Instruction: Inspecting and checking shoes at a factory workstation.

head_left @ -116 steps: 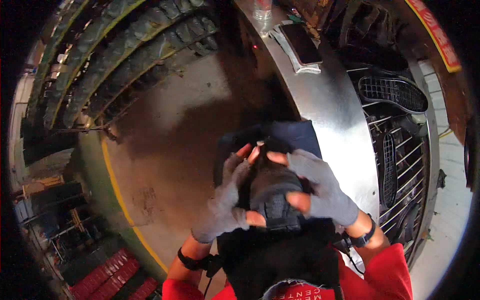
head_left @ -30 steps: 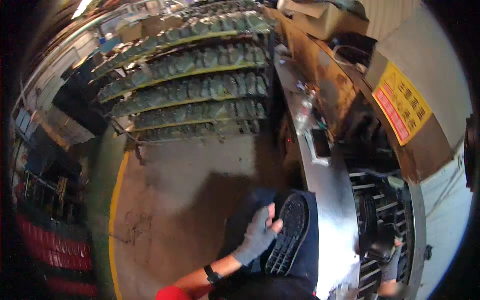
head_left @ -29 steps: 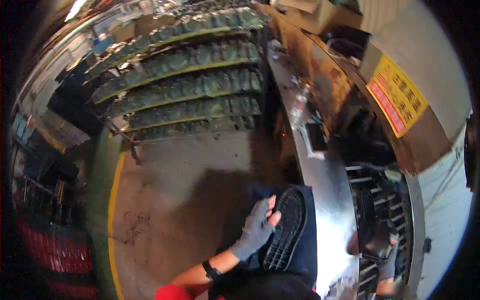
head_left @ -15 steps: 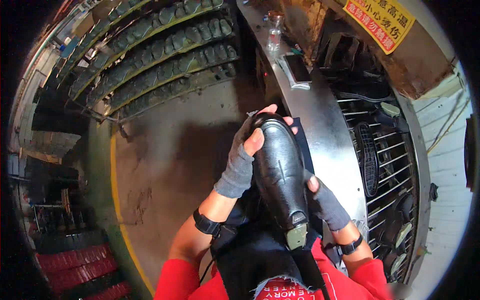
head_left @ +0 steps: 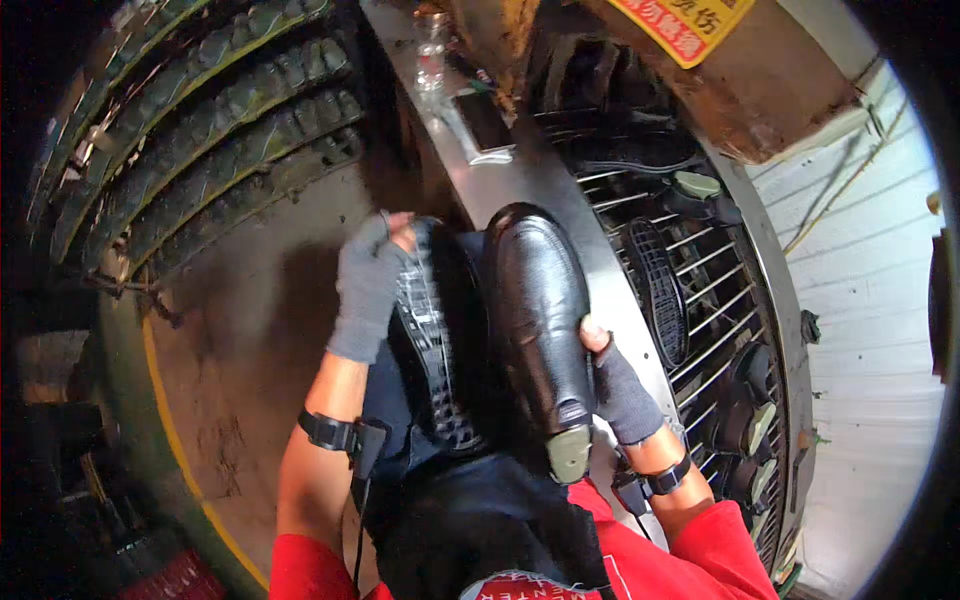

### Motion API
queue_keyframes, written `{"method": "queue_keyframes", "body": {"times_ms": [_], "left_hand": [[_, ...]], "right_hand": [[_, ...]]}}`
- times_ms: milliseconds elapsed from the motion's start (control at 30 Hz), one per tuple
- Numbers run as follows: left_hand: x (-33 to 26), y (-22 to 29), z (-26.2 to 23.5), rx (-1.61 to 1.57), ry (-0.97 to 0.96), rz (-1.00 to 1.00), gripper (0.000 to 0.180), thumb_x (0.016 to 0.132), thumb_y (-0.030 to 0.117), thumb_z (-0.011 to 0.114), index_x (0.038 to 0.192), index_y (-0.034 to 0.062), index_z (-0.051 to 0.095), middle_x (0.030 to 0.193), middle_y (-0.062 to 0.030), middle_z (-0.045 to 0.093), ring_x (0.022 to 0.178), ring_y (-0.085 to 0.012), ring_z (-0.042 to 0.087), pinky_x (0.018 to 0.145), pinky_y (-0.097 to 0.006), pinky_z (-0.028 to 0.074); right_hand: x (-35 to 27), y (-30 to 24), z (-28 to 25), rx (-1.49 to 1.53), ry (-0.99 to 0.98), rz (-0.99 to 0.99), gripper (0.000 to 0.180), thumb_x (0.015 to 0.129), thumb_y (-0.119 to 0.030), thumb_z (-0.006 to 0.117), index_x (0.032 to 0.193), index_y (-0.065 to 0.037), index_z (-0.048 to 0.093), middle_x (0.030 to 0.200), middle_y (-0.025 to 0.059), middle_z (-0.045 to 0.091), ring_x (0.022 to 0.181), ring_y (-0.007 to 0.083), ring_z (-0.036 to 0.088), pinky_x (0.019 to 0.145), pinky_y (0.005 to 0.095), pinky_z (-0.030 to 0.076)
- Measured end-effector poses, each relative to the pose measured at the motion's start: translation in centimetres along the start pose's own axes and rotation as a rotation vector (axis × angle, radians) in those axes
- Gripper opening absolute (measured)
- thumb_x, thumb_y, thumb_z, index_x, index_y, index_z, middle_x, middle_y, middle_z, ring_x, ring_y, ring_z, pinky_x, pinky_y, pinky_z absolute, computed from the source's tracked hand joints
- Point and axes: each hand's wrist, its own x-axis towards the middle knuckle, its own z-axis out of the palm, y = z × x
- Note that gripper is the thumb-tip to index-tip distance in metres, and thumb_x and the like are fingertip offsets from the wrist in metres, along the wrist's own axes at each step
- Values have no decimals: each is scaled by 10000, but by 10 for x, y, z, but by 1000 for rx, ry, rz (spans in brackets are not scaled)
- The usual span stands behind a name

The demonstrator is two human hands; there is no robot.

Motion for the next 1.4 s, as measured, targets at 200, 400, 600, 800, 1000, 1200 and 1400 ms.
{"method": "queue_keyframes", "body": {"times_ms": [200,400,600,800,1000,1200,1400], "left_hand": [[-5,43,-18,-711,-268,120,692,1056,510,521,1542,19,482,1415,-195,662,1169,-284,708,1070,-393,550],[-29,56,-10,-895,-355,-33,809,1087,636,398,1627,35,351,1473,-300,581,1275,-354,656,1059,-478,576],[-40,59,-12,-879,-354,-52,818,1086,632,406,1643,39,322,1494,-298,567,1285,-342,651,1079,-462,563],[-43,58,-13,-884,-412,-35,844,1084,643,400,1654,30,293,1528,-289,542,1324,-334,625,1109,-447,536],[-64,76,-21,-680,-321,35,807,1101,626,369,1603,-5,407,1522,-172,581,1326,-254,614,1147,-403,490],[-93,95,-40,-375,-372,179,1241,718,456,962,1660,19,283,1553,-85,523,1433,-197,486,1218,-385,367],[-112,84,-54,-692,-46,102,1553,570,621,995,1711,92,84,1528,-111,528,1353,-248,572,1179,-442,468]], "right_hand": [[24,22,37,108,-168,66,766,1036,-645,556,1494,-33,502,1342,175,675,1121,268,725,982,419,618],[38,61,37,71,-350,83,718,1092,-594,472,1520,-18,472,1384,150,653,1202,239,686,1014,406,601],[27,47,47,-20,-344,138,959,945,-750,601,1501,24,486,1384,201,658,1195,287,708,1063,426,585],[36,54,48,7,-236,90,791,1007,-673,587,1451,-20,547,1294,158,696,1090,249,734,951,391,629],[26,49,55,-39,-302,78,826,980,-693,617,1398,18,582,1229,134,722,1043,208,740,900,353,632],[24,33,67,-294,-326,-66,738,979,-689,633,1133,26,732,985,68,757,872,143,719,772,303,587],[3,14,96,-754,-373,-203,664,1075,-581,557,810,18,664,726,5,598,744,102,542,691,297,470]]}}
